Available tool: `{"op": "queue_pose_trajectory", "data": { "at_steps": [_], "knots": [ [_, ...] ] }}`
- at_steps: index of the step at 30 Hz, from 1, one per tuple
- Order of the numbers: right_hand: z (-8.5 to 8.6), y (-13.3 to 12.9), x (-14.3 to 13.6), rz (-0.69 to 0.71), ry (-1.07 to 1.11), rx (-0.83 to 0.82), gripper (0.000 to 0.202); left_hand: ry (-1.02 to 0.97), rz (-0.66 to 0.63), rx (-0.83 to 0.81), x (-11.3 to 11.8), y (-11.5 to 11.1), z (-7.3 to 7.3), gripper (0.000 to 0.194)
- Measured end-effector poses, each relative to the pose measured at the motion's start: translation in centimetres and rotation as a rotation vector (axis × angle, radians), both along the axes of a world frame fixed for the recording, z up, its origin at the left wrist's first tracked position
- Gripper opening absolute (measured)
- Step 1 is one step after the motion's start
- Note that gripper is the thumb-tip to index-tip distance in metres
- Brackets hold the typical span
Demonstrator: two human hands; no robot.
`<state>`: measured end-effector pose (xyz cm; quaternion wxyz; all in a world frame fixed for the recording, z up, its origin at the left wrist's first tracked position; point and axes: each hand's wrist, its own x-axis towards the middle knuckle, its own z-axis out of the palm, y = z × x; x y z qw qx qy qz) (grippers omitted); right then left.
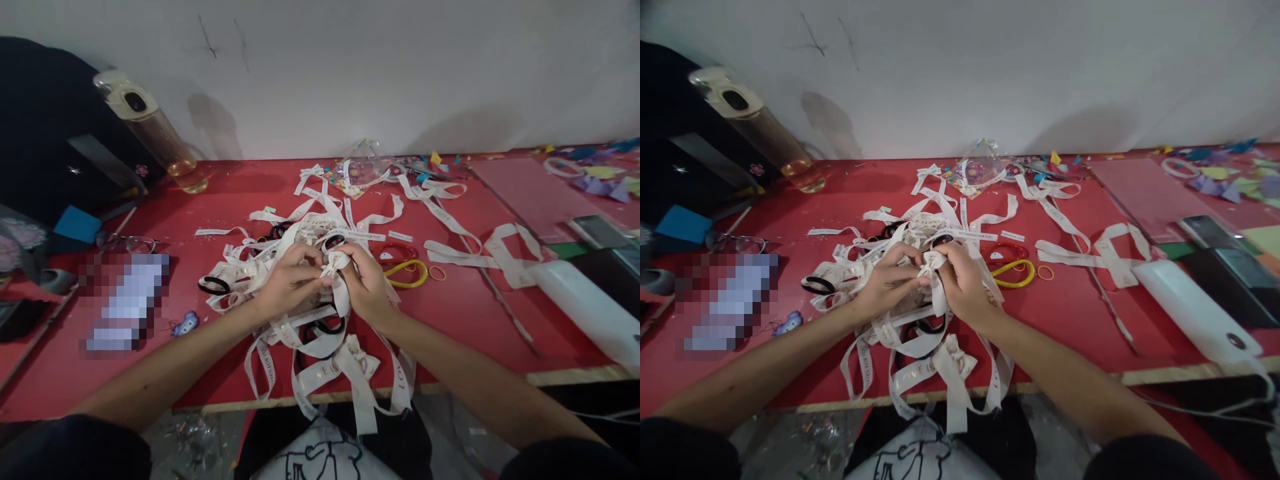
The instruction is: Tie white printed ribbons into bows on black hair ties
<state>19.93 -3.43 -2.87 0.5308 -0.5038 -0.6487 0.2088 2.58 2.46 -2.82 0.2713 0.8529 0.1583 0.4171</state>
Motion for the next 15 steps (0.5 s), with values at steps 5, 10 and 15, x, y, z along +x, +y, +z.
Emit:
{"op": "queue_pose_trajectory", "data": {
  "at_steps": [5,10,15],
  "knots": [
    [-0.06,-0.05,-0.30,0.037,-0.023,-0.003,0.015,0.002,-0.067,-0.061,-0.18,-0.50,0.34,0.023],
    [-0.31,0.18,-0.09,0.016,0.052,0.123,0.010,-0.119,0.046,-0.240,-0.18,-0.69,-0.15,0.013],
    [0.13,0.65,-0.55,0.019,0.041,0.163,0.009,-0.084,0.031,-0.268,-0.32,-0.35,-0.18,0.020]
  ]
}}
